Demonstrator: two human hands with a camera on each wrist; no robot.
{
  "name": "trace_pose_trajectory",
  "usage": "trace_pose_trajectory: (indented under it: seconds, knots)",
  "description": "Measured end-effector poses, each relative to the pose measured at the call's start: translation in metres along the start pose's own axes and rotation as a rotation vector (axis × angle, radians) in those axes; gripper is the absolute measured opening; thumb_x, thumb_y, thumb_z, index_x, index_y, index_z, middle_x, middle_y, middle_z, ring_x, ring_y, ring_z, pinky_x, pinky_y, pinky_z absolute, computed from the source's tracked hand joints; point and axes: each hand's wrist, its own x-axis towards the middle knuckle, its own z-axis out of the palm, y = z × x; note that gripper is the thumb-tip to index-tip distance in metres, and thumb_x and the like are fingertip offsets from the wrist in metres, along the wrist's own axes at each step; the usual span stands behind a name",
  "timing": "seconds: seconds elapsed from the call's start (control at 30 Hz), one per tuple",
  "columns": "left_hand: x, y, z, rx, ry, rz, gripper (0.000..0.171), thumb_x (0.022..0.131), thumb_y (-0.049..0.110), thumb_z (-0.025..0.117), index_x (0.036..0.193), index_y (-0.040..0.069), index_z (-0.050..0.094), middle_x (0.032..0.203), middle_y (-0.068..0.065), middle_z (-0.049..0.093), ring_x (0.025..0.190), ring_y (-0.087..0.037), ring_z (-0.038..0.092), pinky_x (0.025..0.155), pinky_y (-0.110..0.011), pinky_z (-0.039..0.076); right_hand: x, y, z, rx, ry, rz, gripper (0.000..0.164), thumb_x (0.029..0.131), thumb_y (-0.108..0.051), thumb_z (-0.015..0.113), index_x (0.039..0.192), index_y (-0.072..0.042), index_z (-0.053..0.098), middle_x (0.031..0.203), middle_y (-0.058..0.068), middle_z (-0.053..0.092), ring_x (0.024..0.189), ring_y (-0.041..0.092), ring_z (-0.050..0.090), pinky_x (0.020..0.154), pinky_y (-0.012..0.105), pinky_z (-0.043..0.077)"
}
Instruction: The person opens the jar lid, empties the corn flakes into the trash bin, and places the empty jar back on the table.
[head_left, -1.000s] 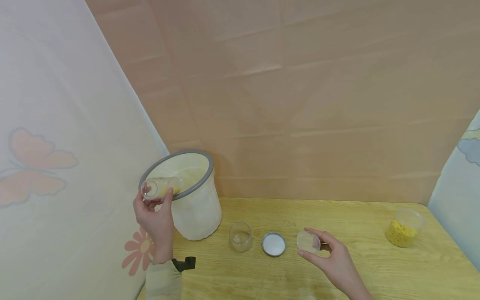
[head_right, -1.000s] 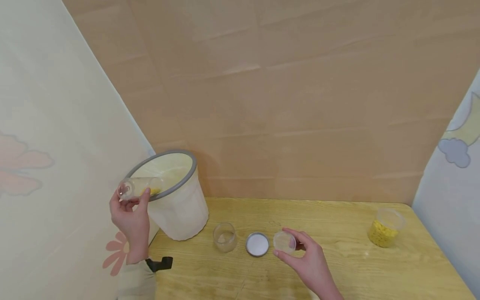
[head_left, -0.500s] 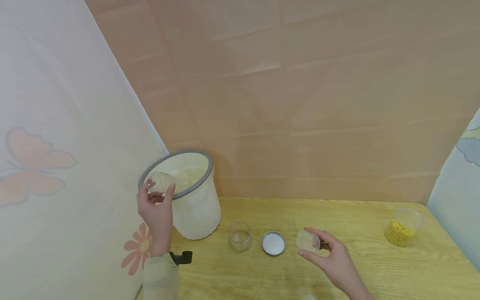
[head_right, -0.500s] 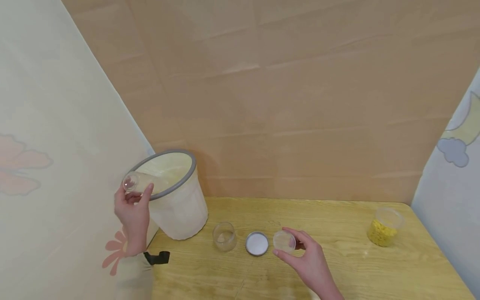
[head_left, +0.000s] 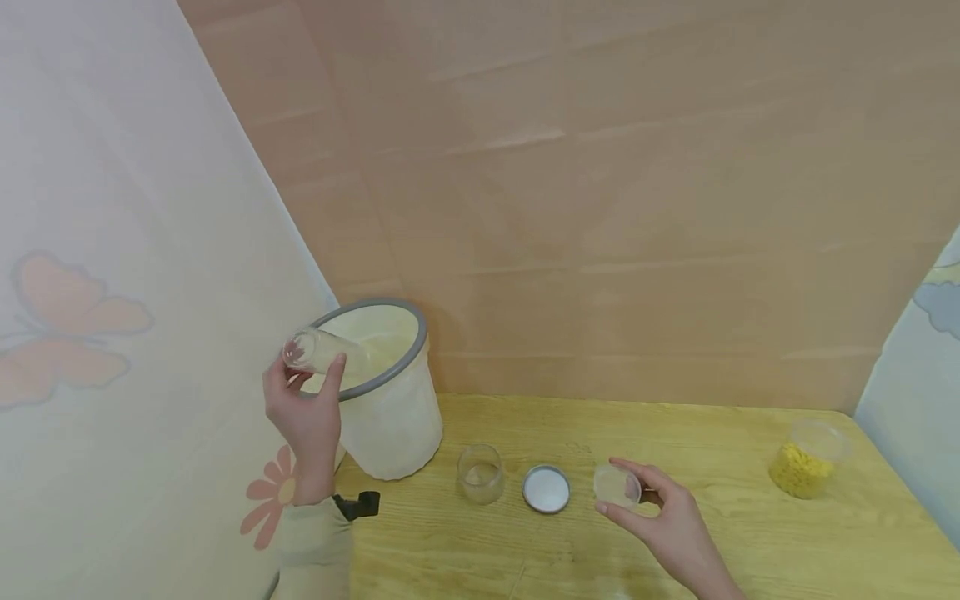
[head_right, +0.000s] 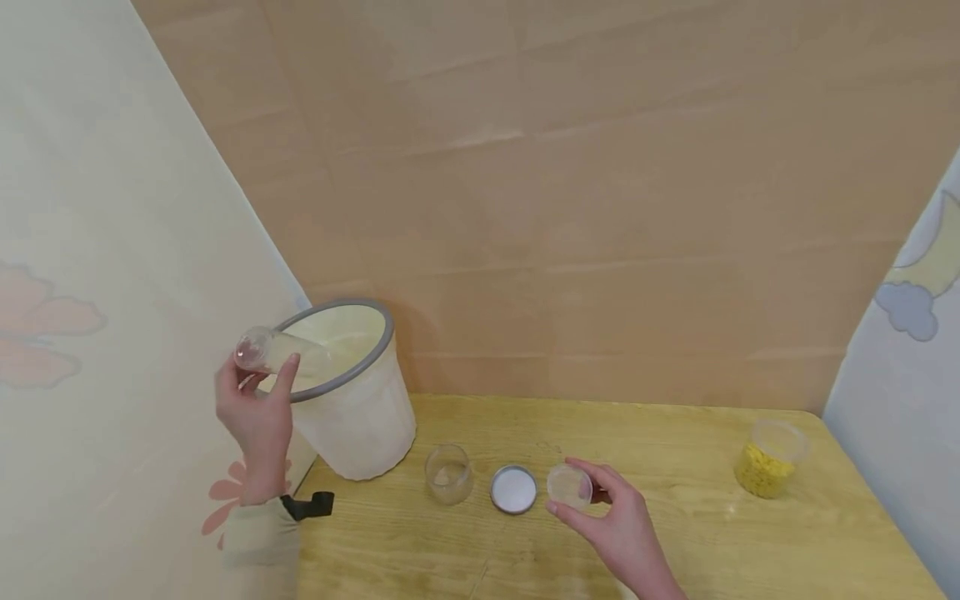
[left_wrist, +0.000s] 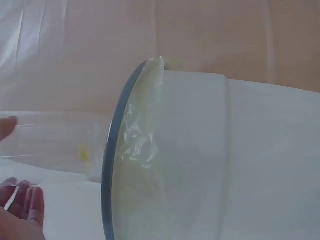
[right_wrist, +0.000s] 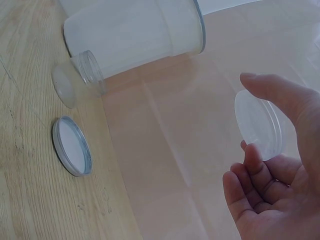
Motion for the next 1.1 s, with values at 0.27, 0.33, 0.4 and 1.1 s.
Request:
trace_pose_trajectory:
  seconds: [0.27,0.33,0.4,1.1]
  knots:
    - [-0.001,-0.003,0.001,0.120,-0.081,-0.085,0.060,0.079,0.012,0.089,0.131,-0.003,0.063,0.116,-0.012,0.067,0.103,-0.020,0.063,0.090,-0.021,0.050,0.000,0.002,0.000,-0.037,0.015,-0.011,0.058,0.080,-0.031,0.089,0.132,-0.017,0.067,0.108,0.002,0.066,0.097,0.018,0.062,0.077,0.029,0.053]
    - [0.001,-0.002,0.001,0.115,-0.076,-0.093,0.060,0.080,0.014,0.089,0.131,-0.001,0.063,0.115,-0.010,0.068,0.103,-0.018,0.063,0.090,-0.021,0.051,0.000,0.002,0.000,-0.032,0.016,-0.009,0.058,0.080,-0.030,0.089,0.132,-0.016,0.067,0.108,0.002,0.066,0.096,0.018,0.062,0.076,0.029,0.053]
    - [0.003,0.000,0.001,0.105,-0.080,-0.086,0.059,0.080,0.015,0.089,0.132,0.001,0.064,0.115,-0.007,0.068,0.104,-0.013,0.062,0.091,-0.022,0.050,0.000,0.001,-0.001,-0.028,0.016,-0.006,0.058,0.080,-0.030,0.089,0.132,-0.016,0.067,0.107,0.002,0.066,0.096,0.019,0.063,0.075,0.029,0.053]
    - [0.009,0.006,0.002,0.113,-0.120,0.033,0.055,0.081,0.016,0.088,0.130,0.002,0.066,0.119,-0.008,0.067,0.100,-0.017,0.061,0.087,-0.021,0.050,0.000,0.005,-0.002,-0.037,0.010,-0.015,0.058,0.081,-0.031,0.088,0.133,-0.017,0.066,0.106,0.005,0.064,0.099,0.026,0.063,0.075,0.029,0.053]
